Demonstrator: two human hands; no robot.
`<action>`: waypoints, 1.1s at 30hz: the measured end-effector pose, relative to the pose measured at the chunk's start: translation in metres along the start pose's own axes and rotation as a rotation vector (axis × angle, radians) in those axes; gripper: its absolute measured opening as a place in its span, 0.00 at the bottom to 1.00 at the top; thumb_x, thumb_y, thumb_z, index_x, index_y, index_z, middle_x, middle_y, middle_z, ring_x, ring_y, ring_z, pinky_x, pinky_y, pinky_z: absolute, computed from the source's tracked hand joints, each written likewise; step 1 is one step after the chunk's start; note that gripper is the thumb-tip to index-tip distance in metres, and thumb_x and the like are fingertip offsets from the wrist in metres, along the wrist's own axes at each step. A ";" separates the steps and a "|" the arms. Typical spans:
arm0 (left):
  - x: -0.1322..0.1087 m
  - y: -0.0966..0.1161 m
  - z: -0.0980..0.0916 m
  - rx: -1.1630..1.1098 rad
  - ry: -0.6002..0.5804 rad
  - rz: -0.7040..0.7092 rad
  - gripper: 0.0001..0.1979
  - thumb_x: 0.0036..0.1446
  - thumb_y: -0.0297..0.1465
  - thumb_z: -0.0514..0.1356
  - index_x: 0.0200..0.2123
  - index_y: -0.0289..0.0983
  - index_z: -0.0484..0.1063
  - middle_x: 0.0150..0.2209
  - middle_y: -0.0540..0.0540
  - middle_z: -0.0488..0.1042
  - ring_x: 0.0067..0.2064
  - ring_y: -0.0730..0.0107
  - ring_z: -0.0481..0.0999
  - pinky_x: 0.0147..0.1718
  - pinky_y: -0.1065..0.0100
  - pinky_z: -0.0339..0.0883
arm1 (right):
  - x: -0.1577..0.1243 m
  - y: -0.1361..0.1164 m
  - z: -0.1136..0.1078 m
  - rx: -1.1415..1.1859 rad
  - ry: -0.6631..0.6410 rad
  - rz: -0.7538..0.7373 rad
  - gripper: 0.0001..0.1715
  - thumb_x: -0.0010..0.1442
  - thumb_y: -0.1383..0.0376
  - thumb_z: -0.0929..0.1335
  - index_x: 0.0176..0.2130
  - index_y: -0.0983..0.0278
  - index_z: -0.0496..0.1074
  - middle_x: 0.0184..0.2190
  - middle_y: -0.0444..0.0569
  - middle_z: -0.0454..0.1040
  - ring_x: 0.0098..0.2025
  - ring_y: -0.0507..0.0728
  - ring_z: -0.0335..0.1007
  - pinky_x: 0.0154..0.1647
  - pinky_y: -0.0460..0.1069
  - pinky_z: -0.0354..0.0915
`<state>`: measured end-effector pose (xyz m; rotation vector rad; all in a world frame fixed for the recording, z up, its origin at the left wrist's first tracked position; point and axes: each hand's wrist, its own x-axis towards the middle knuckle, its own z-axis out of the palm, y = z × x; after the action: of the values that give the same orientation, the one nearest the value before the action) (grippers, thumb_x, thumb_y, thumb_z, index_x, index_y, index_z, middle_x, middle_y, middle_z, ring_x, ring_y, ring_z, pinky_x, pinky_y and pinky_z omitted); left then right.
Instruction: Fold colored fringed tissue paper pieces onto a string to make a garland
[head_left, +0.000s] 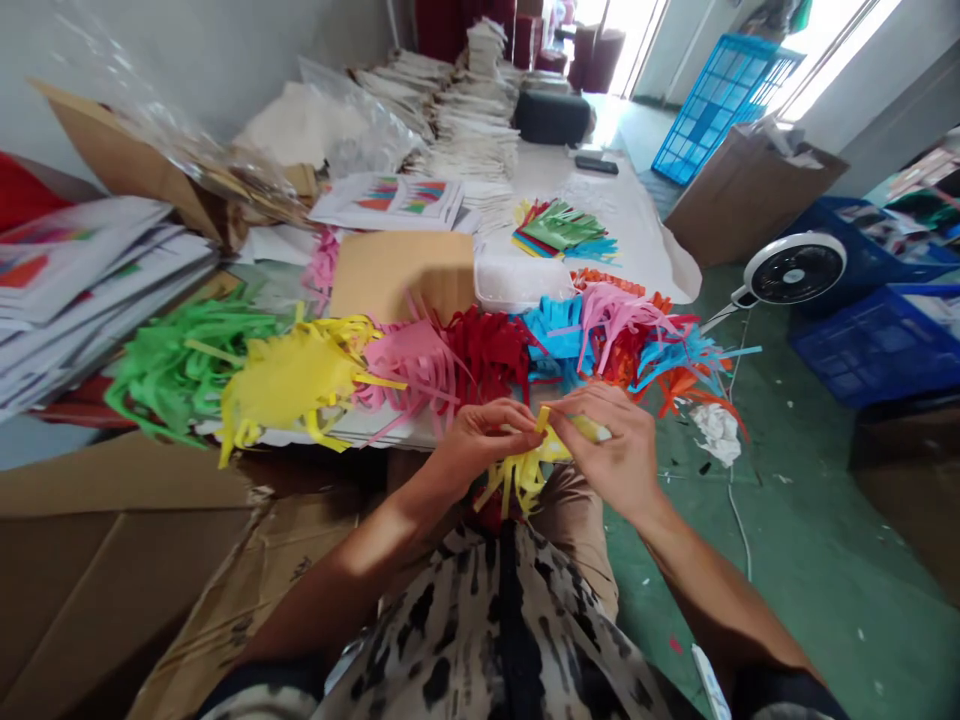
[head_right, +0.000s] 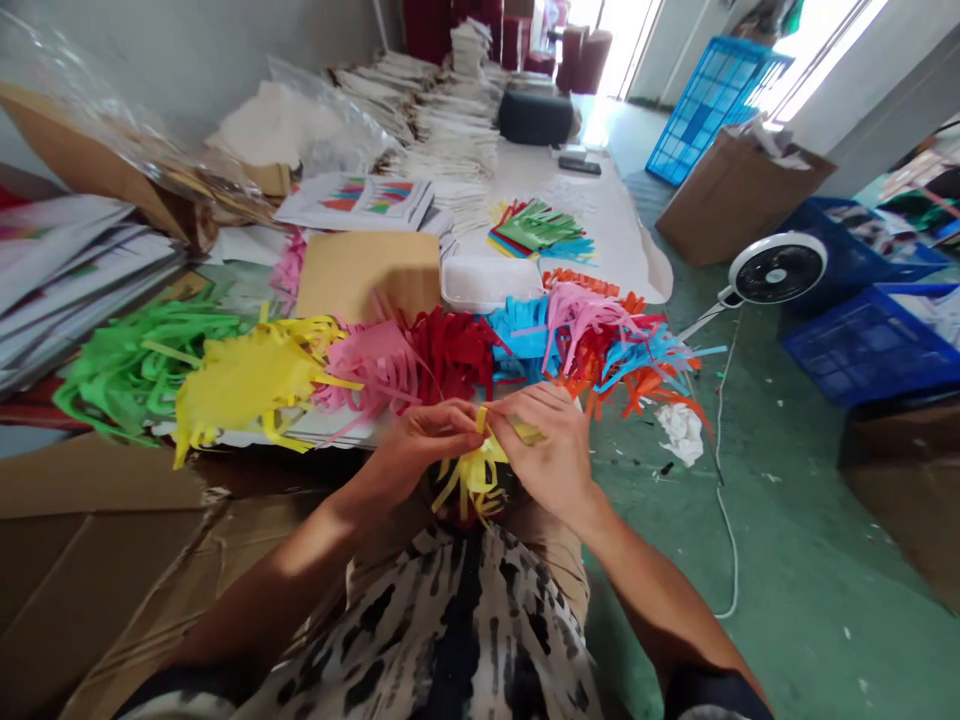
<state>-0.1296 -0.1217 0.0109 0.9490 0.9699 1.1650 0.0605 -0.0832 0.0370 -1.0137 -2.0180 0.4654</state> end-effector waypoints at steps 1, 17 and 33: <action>0.003 0.004 -0.001 0.015 0.008 0.065 0.11 0.47 0.37 0.77 0.27 0.37 0.84 0.43 0.43 0.81 0.46 0.62 0.79 0.45 0.65 0.71 | 0.005 -0.002 0.003 0.128 -0.027 0.105 0.11 0.67 0.58 0.72 0.35 0.57 0.83 0.32 0.45 0.83 0.34 0.56 0.76 0.40 0.53 0.68; 0.016 0.003 -0.024 -0.120 0.078 0.079 0.12 0.50 0.37 0.76 0.27 0.35 0.81 0.37 0.45 0.79 0.39 0.66 0.76 0.41 0.68 0.68 | 0.047 -0.008 0.031 0.349 -0.162 0.193 0.14 0.65 0.54 0.73 0.33 0.59 0.82 0.32 0.46 0.83 0.34 0.55 0.77 0.38 0.50 0.69; -0.032 -0.007 -0.069 0.061 0.196 0.103 0.12 0.56 0.41 0.73 0.29 0.37 0.84 0.36 0.42 0.78 0.38 0.64 0.76 0.37 0.68 0.69 | 0.224 0.091 0.143 -0.507 -0.297 0.240 0.11 0.65 0.64 0.70 0.44 0.62 0.83 0.46 0.55 0.84 0.51 0.63 0.78 0.51 0.53 0.66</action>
<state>-0.1974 -0.1477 -0.0130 0.9554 1.1289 1.3406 -0.0870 0.1539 0.0066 -1.5847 -2.3532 0.2371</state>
